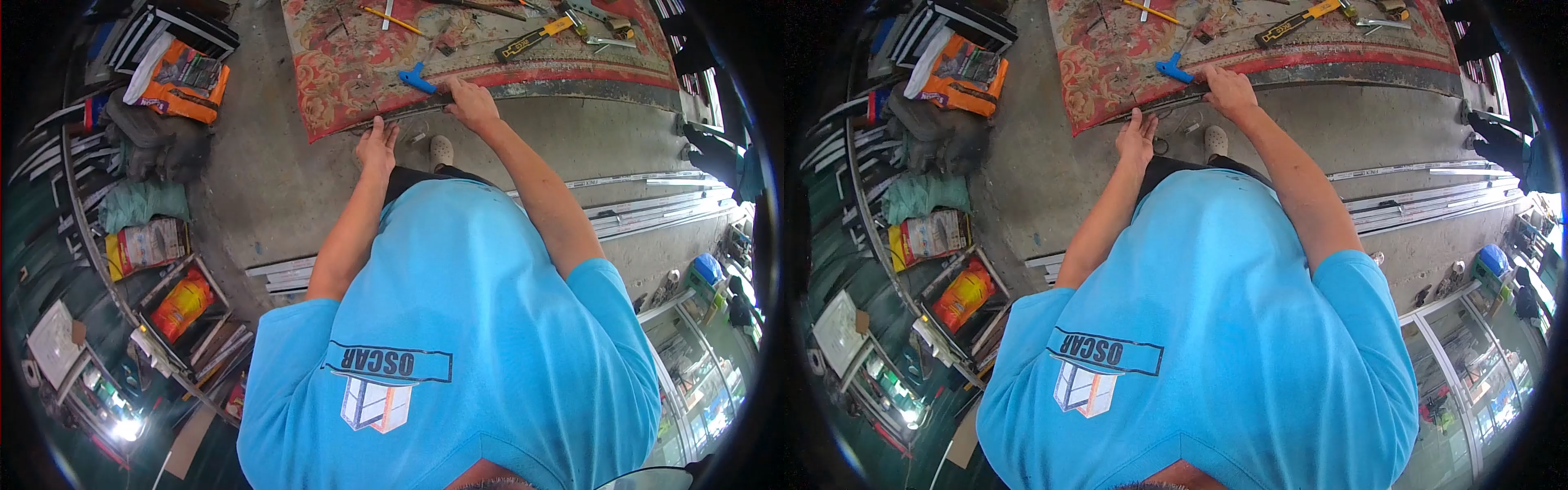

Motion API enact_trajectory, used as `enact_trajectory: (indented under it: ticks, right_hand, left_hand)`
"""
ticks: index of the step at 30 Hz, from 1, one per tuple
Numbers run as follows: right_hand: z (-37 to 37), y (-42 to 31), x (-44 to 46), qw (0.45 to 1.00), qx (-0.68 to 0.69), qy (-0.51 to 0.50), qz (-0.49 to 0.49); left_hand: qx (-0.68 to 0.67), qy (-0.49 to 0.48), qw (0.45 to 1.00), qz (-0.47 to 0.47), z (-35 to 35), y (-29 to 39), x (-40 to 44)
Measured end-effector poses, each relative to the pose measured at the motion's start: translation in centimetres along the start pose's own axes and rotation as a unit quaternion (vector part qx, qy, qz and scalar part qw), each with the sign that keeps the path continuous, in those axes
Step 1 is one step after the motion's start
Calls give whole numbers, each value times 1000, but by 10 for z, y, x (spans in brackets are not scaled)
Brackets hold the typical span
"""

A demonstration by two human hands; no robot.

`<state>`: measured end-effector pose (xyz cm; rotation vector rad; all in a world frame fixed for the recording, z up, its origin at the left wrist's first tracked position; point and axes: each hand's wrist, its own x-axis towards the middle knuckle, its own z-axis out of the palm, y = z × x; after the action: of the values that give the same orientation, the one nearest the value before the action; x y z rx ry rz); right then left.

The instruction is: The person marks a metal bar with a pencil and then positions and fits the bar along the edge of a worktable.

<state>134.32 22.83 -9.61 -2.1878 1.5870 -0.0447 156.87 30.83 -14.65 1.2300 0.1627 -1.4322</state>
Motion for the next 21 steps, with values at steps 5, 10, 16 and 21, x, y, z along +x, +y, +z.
enact_trajectory:
  ticks: [5,10,16,21]
  right_hand:
    - [-1,0,-1,1000,10,4,-6]
    - [-5,-2,-2,1000,18,7,-8]
    - [-4,-2,-2,1000,25,-1,-1]
    - [0,1,0,1000,16,3,-5]
  left_hand:
    - [-7,1,1000,1,-1,-1,2]
    - [-2,13,1000,11,3,-1,-3]
    - [-4,-4,1000,4,-1,-2,2]
    - [-10,-2,1000,0,-1,-1,3]
